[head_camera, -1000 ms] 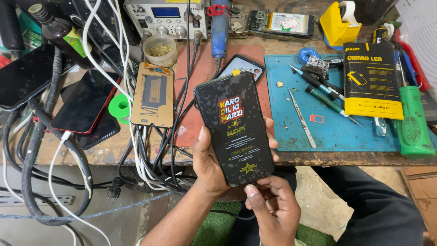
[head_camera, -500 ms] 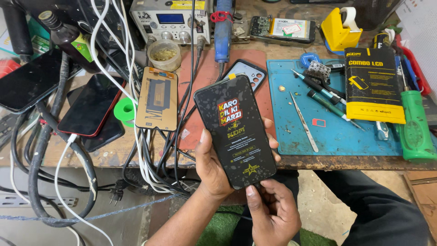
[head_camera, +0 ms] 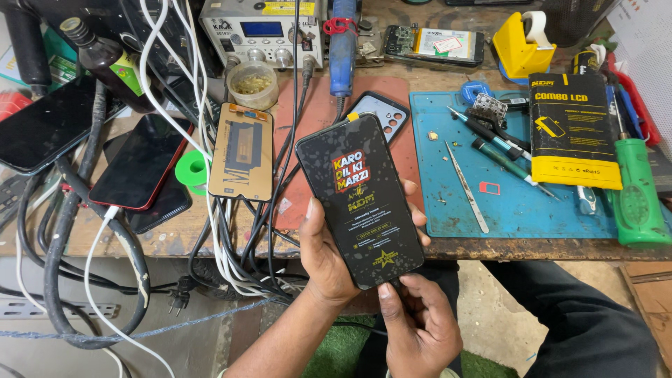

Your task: The person holds a Samsung Galaxy smartphone and repeatedly taps the screen to display a promotional image. They rotate the device to show the back and sides, then flip it to reveal the internal components before returning to the front view.

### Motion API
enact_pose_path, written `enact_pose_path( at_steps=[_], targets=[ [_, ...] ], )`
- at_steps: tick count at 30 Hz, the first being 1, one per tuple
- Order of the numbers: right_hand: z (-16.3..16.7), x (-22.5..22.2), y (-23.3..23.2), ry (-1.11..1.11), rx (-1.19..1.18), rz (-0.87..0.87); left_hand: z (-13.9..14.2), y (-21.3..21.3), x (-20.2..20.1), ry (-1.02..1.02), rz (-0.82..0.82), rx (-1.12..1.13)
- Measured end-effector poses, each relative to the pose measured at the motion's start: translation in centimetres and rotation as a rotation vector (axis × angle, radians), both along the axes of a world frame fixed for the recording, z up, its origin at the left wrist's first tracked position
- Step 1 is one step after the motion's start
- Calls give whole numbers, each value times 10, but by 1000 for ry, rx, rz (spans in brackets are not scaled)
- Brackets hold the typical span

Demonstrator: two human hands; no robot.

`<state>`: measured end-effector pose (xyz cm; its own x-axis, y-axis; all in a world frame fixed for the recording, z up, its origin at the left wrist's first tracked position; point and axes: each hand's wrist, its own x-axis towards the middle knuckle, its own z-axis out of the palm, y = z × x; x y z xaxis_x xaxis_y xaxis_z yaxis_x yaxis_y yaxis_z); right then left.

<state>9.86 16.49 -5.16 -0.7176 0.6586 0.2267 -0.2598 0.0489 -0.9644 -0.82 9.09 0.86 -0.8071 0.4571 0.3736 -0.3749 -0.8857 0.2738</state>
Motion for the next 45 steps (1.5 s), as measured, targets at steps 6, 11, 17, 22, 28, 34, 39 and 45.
enact_pose_path(
  at_steps=[6, 11, 17, 22, 28, 34, 39, 45],
  targets=[
    [0, 0, 1, 40, 3, 5, 0, 0, 0, 15, -10, -1],
    [2, 0, 2, -34, 26, -8, 1, 1, 1, 13, 12, -5],
    [-3, 0, -1, 26, 25, -11, 1, -1, 0, 7, 17, -16],
    [-20, 1, 6, -100, 168, -66, 2, -3, -3, 44, 3, -1],
    [-23, 10, 25, -165, -55, 212, 4, -1, -2, 20, 52, -3],
    [13, 11, 33, -133, -186, 300, 10, 0, 1, 7, 8, 6],
    [31, 7, 31, -142, -322, 287, 19, 6, 12, -94, 2, -126],
    [50, 22, 38, -34, 102, 334, 20, 10, 13, -35, 96, -233]
  ],
)
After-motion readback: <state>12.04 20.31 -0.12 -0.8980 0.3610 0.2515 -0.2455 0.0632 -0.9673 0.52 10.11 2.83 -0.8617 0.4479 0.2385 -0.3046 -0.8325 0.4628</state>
